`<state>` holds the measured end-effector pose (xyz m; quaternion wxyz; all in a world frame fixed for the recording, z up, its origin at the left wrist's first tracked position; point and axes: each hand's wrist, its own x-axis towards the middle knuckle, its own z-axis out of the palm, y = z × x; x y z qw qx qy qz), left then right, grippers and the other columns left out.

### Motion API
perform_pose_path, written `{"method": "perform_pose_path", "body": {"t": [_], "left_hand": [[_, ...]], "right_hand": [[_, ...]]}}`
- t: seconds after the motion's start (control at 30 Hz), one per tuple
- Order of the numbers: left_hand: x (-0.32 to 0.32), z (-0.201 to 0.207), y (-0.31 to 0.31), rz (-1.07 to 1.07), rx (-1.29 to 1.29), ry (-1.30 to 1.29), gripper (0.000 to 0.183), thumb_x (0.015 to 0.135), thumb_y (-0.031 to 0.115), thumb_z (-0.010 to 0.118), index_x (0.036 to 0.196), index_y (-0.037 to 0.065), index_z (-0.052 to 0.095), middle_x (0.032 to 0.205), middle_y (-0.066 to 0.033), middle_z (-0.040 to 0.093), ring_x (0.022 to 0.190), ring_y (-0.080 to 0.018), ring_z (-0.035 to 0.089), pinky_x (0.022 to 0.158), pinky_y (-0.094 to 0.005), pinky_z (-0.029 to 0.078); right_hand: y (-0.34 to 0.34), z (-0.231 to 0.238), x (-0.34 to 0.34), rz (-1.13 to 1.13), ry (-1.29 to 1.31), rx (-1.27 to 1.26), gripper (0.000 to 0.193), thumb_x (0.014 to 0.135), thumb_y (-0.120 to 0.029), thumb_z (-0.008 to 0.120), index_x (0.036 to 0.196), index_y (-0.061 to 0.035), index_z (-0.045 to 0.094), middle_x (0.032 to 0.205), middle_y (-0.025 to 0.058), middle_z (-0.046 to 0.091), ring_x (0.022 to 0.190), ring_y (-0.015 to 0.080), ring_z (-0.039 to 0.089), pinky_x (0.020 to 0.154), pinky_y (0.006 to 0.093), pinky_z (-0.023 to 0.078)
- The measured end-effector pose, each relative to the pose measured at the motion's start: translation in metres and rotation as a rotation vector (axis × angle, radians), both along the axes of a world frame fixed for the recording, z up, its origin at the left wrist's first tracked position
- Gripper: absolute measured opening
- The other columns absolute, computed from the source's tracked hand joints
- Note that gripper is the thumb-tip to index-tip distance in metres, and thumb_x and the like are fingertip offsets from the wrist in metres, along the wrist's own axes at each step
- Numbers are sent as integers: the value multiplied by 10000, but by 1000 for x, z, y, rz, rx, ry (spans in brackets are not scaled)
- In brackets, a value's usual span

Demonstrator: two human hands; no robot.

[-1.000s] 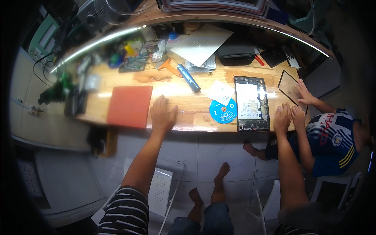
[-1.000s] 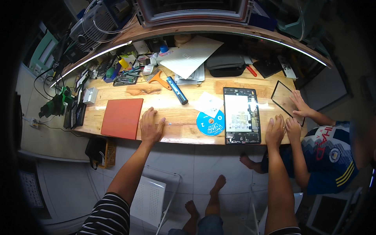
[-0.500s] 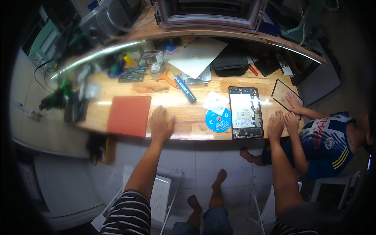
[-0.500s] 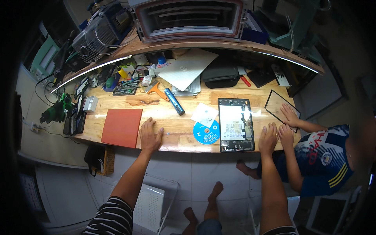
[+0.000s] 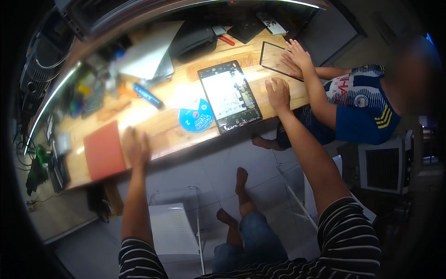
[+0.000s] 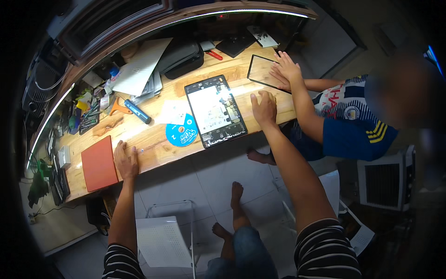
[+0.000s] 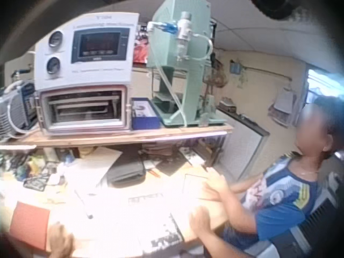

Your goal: The person cleans a tablet screen with a cloth, aligns and attaches a frame, places the screen assembly onto a red mat, and uses a laminating machine to press the assembly. The person handles the tablet, frame, and mat throughout.

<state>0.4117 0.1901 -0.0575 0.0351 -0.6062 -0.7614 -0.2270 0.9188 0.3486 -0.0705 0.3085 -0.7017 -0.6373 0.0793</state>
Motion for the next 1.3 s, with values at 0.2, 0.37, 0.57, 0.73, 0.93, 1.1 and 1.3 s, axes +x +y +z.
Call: {"method": "perform_pose_path", "body": {"t": [0.2,0.37,0.57,0.73,0.93,1.1,1.3], "left_hand": [[2,9,-12,-21,-9,25,546,949,316,582,1335,-62,506,1405,-256,499,1316,-416,446,1129,-480,305],[-3,6,-13,-65,24,77,551,954,317,561,1349,-63,496,1431,-251,480,1328,-409,436,1123,-478,311],[-5,-3,-11,-47,16,59,558,936,287,589,1360,-60,482,1437,-256,473,1333,-409,434,1122,-485,312],[-4,-7,-12,-61,73,102,450,962,274,591,1317,11,505,1443,-194,482,1315,-374,443,1098,-482,316],[-2,-9,-4,-31,-1,111,484,965,309,588,1321,-5,496,1452,-220,462,1325,-389,430,1111,-472,312],[21,3,-5,109,-50,-164,532,970,324,596,1351,-30,484,1418,-256,474,1336,-396,423,1131,-461,308],[105,27,-11,92,132,-697,496,949,225,641,1366,-5,499,1348,-196,554,1235,-288,540,1042,-403,427]], "right_hand": [[118,35,139,604,-206,115,633,911,-407,551,1410,-36,430,1503,193,348,1419,318,294,1167,426,249],[135,51,170,912,-697,-226,875,878,-629,487,1558,-126,265,1645,159,108,1519,351,69,1217,495,52],[136,50,174,837,-1011,-99,821,941,-640,422,1531,-80,310,1613,191,207,1509,368,99,1207,493,134],[194,44,237,-371,242,-725,518,794,-277,813,1130,64,614,959,193,681,816,301,658,642,367,530],[173,56,236,-191,697,-762,259,808,-237,820,939,-79,662,908,32,646,832,200,613,685,350,498],[150,85,207,197,1014,-768,122,933,-210,693,1018,-139,642,952,-25,641,895,121,615,754,322,517],[123,106,196,367,1059,-656,115,944,-131,671,1042,-96,623,940,6,684,838,99,645,736,285,540]]}}
